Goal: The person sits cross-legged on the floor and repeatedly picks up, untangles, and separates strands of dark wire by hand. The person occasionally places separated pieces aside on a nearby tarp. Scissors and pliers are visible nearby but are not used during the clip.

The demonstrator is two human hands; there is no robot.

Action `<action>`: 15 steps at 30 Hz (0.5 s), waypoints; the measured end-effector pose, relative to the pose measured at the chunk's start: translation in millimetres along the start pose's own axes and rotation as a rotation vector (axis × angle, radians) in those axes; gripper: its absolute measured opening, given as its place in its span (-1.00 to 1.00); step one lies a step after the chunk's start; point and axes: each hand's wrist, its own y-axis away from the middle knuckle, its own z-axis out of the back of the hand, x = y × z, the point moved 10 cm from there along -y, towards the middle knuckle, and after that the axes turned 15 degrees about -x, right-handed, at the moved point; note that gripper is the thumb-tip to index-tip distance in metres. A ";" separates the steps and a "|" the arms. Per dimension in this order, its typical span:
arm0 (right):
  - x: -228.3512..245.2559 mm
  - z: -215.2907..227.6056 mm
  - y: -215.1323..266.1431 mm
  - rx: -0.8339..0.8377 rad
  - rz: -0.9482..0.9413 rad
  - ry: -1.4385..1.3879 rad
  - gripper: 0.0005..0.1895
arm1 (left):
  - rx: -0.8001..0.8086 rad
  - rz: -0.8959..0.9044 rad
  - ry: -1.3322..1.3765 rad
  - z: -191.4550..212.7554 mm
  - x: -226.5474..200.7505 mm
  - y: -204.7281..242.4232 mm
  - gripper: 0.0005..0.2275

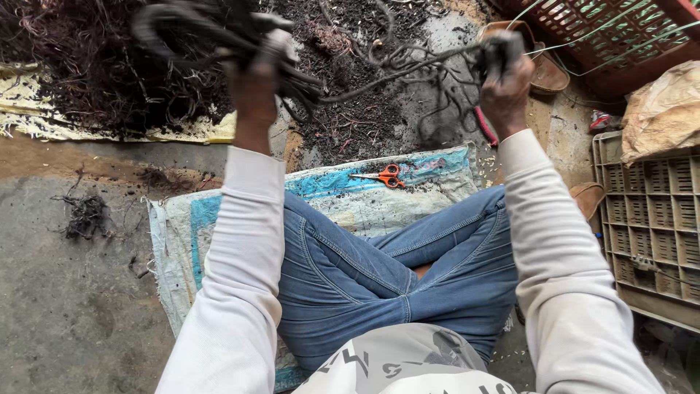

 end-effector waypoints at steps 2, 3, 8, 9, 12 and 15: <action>50.5 2.9 -21.0 -0.013 0.157 -0.070 -0.88 | 0.076 -0.058 -0.138 -24.2 8.3 16.7 -0.67; 68.2 -5.1 -29.1 0.043 0.149 -0.076 -0.88 | 0.184 0.008 -0.072 -42.4 17.1 27.4 -0.65; 152.2 -56.1 -38.3 0.262 0.115 -0.079 -0.85 | 0.420 0.088 -0.155 -82.4 43.3 73.2 -0.67; 168.8 -64.7 -38.2 0.270 0.142 -0.113 -0.85 | 0.442 0.038 -0.233 -82.9 44.8 76.5 -0.67; 198.4 -89.0 -33.8 0.298 0.151 -0.194 -0.82 | 0.566 -0.193 -0.537 -83.9 51.1 83.0 -0.60; 205.4 -108.9 -38.9 0.309 0.149 -0.182 -0.74 | 0.711 -0.183 -0.901 -80.2 89.9 83.1 -0.76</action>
